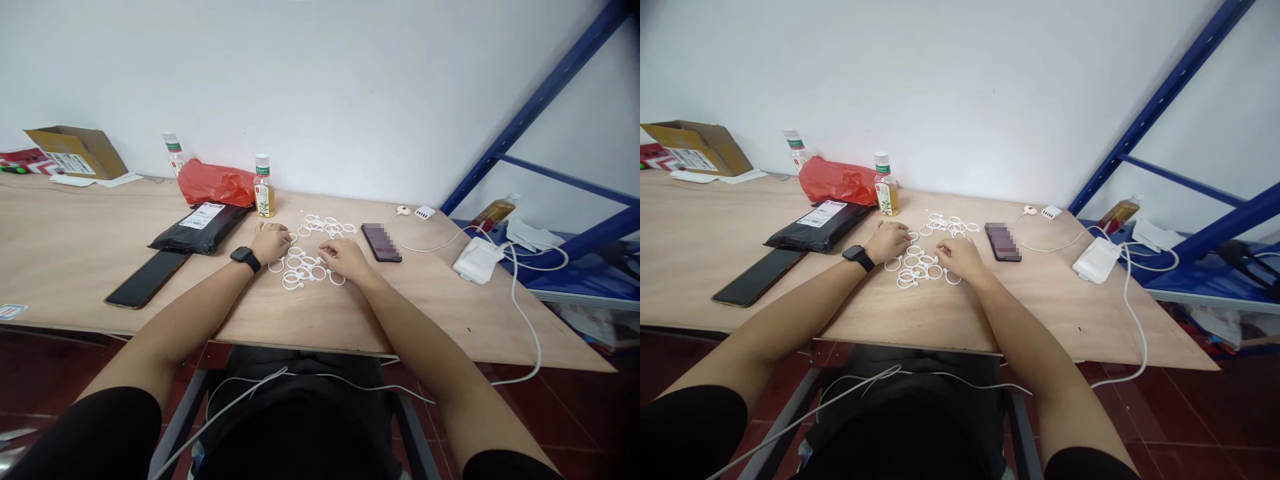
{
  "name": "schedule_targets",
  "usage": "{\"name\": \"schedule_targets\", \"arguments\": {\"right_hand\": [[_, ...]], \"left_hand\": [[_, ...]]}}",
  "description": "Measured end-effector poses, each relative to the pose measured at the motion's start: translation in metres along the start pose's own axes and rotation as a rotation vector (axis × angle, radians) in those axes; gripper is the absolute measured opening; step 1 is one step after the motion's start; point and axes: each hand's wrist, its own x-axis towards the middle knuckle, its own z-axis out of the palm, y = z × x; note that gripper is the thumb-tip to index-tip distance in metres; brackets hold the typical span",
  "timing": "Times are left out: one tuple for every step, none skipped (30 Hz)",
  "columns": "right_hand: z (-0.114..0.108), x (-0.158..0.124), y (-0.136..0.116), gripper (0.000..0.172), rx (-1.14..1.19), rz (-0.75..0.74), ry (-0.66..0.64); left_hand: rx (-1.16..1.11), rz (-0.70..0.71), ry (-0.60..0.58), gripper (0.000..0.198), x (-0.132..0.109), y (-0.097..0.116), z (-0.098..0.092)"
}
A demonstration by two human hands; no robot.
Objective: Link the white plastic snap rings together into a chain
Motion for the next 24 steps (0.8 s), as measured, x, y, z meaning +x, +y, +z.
{"name": "schedule_targets", "arguments": {"right_hand": [[0.0, 0.0, 0.0, 0.013, 0.005, -0.004, 0.009], [0.001, 0.0, 0.0, 0.014, 0.011, -0.01, 0.021], [0.001, 0.0, 0.0, 0.015, 0.016, -0.018, 0.035], [0.001, 0.0, 0.0, 0.016, 0.02, -0.025, 0.054], [0.001, 0.0, 0.0, 0.018, 0.025, -0.033, 0.073], [0.002, 0.0, 0.0, 0.021, 0.031, -0.044, 0.093], [0.002, -0.001, 0.0, 0.023, 0.039, -0.058, 0.111], [0.003, -0.001, -0.001, 0.026, 0.05, -0.076, 0.128], [0.004, -0.001, -0.001, 0.029, 0.062, -0.097, 0.142], [0.005, -0.002, -0.001, 0.031, 0.076, -0.121, 0.151], [0.006, -0.002, -0.002, 0.032, 0.086, -0.146, 0.157], [0.008, -0.002, -0.002, 0.031, 0.091, -0.169, 0.163], [0.009, -0.002, -0.002, 0.03, 0.089, -0.191, 0.167], [0.011, -0.002, -0.003, 0.027, 0.083, -0.21, 0.169], [0.012, -0.002, -0.003, 0.025, 0.073, -0.225, 0.174], [0.014, -0.002, -0.003, 0.022, 0.062, -0.234, 0.182], [0.015, -0.002, -0.003, 0.021, 0.053, -0.239, 0.194], [0.015, -0.002, -0.004, 0.02, 0.045, -0.241, 0.209], [0.016, -0.002, -0.004, 0.019, 0.039, -0.239, 0.228], [0.016, -0.002, -0.004, 0.018, 0.034, -0.234, 0.248], [0.015, -0.002, -0.004, 0.018, 0.032, -0.226, 0.267], [0.015, -0.002, -0.004, 0.017, 0.033, -0.217, 0.283], [0.014, -0.002, -0.005, 0.017, 0.039, -0.205, 0.298], [0.014, -0.002, -0.005, 0.016, 0.047, -0.192, 0.31]], "left_hand": [[-0.021, 0.007, 0.016, 0.015, 0.0, 0.002, -0.001], [-0.048, 0.012, 0.038, 0.015, 0.0, 0.003, -0.002], [-0.082, 0.015, 0.064, 0.014, 0.0, 0.006, -0.003], [-0.119, 0.017, 0.093, 0.015, 0.0, 0.008, -0.004], [-0.16, 0.019, 0.12, 0.015, 0.0, 0.012, -0.005], [-0.202, 0.025, 0.141, 0.016, -0.001, 0.015, -0.005], [-0.241, 0.035, 0.157, 0.017, -0.001, 0.019, -0.005], [-0.279, 0.05, 0.167, 0.018, -0.002, 0.023, -0.006], [-0.31, 0.072, 0.172, 0.018, -0.003, 0.027, -0.005], [-0.335, 0.1, 0.17, 0.018, -0.004, 0.03, -0.005], [-0.354, 0.129, 0.167, 0.018, -0.005, 0.034, -0.005], [-0.374, 0.156, 0.165, 0.018, -0.006, 0.037, -0.004], [-0.4, 0.181, 0.164, 0.017, -0.006, 0.04, -0.004], [-0.436, 0.197, 0.163, 0.017, -0.007, 0.042, -0.004], [-0.48, 0.202, 0.162, 0.017, -0.007, 0.044, -0.004], [-0.531, 0.197, 0.158, 0.018, -0.008, 0.046, -0.003], [-0.585, 0.183, 0.15, 0.019, -0.008, 0.047, -0.003], [-0.64, 0.165, 0.137, 0.02, -0.008, 0.048, -0.003], [-0.692, 0.147, 0.121, 0.022, -0.008, 0.05, -0.003], [-0.738, 0.135, 0.106, 0.023, -0.008, 0.051, -0.003], [-0.775, 0.132, 0.092, 0.024, -0.008, 0.051, -0.003], [-0.8, 0.134, 0.086, 0.025, -0.009, 0.052, -0.003], [-0.812, 0.139, 0.089, 0.025, -0.009, 0.052, -0.003], [-0.812, 0.146, 0.102, 0.025, -0.009, 0.053, -0.003]]}}
